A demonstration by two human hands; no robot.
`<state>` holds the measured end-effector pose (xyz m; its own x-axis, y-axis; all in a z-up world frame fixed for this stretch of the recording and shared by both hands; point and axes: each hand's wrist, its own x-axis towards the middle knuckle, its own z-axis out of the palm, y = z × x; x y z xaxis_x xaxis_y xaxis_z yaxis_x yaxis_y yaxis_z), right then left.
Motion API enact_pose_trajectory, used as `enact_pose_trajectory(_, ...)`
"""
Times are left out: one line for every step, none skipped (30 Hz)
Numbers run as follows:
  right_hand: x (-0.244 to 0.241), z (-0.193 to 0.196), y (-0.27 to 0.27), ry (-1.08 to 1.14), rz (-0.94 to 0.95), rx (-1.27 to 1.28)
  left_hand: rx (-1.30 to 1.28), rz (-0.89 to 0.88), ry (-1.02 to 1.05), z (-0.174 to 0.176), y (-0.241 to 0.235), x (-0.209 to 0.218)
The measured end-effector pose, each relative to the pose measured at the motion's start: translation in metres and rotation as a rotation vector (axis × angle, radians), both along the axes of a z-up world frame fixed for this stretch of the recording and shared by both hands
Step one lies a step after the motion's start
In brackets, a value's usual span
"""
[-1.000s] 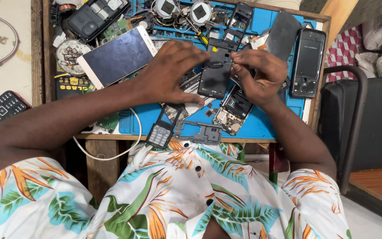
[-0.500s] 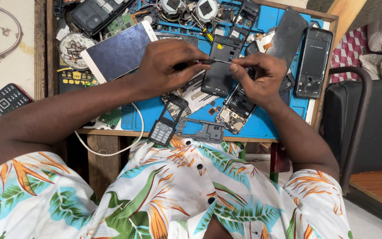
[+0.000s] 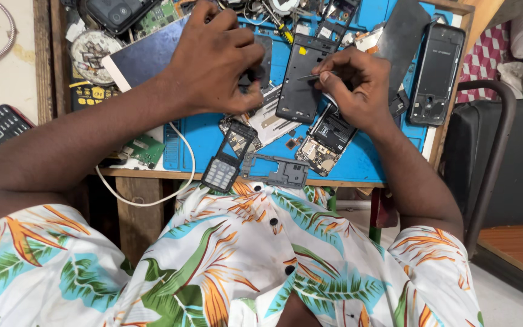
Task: The person disassembles and reassembles a mobile phone using a screwdriver and a prying tool. They remove the back cover, unscrew internal components, and manipulate small parts on a cluttered workbench filled with other phone parts and tools.
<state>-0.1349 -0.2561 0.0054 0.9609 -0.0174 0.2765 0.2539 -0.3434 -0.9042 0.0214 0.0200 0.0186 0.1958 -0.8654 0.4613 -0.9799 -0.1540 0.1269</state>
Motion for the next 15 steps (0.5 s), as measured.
enact_pose_trajectory(0.000, 0.000, 0.000, -0.009, 0.013, 0.006, -0.001, -0.004, -0.023, -0.001, 0.000, -0.002)
enact_pose_trajectory(0.001, -0.001, 0.000, -0.018, 0.025, 0.012, -0.002, -0.008, -0.045, -0.002, -0.001, -0.005)
enact_pose_trajectory(0.001, -0.001, 0.000, -0.030, 0.033, -0.004, -0.005, -0.013, -0.069, -0.004, -0.002, -0.008)
enact_pose_trajectory(0.002, -0.001, 0.000, -0.041, 0.040, -0.020, -0.041, -0.058, -0.027, -0.006, -0.004, -0.011)
enact_pose_trajectory(0.002, -0.001, 0.001, -0.052, 0.048, -0.036, -0.077, -0.103, 0.016, -0.009, -0.006, -0.014)
enact_pose_trajectory(0.001, 0.000, 0.002, -0.042, 0.046, -0.055, -0.114, -0.148, 0.058, -0.013, -0.009, -0.018)
enact_pose_trajectory(0.002, 0.002, 0.004, -0.036, 0.045, -0.077, -0.114, -0.127, 0.059, -0.016, -0.011, -0.020)
enact_pose_trajectory(0.003, 0.004, 0.005, -0.030, 0.044, -0.098, -0.115, -0.106, 0.060, -0.020, -0.015, -0.024)
enact_pose_trajectory(0.002, 0.006, 0.006, -0.072, 0.062, -0.167, -0.114, -0.084, 0.064, -0.024, -0.017, -0.027)
enact_pose_trajectory(0.002, 0.008, 0.008, -0.114, 0.081, -0.236, -0.099, -0.084, 0.093, -0.028, -0.017, -0.029)
enact_pose_trajectory(0.003, 0.010, 0.009, -0.158, 0.099, -0.304, -0.083, -0.085, 0.119, -0.031, -0.018, -0.028)
enact_pose_trajectory(0.004, 0.013, 0.010, -0.174, 0.119, -0.336, -0.066, -0.086, 0.146, -0.032, -0.018, -0.026)
enact_pose_trajectory(0.004, 0.015, 0.011, -0.190, 0.138, -0.369, -0.070, -0.101, 0.144, -0.033, -0.019, -0.024)
enact_pose_trajectory(0.004, 0.017, 0.013, -0.206, 0.156, -0.402, -0.074, -0.115, 0.143, -0.033, -0.019, -0.022)
enact_pose_trajectory(0.003, 0.019, 0.014, -0.191, 0.157, -0.419, -0.077, -0.130, 0.142, -0.033, -0.018, -0.020)
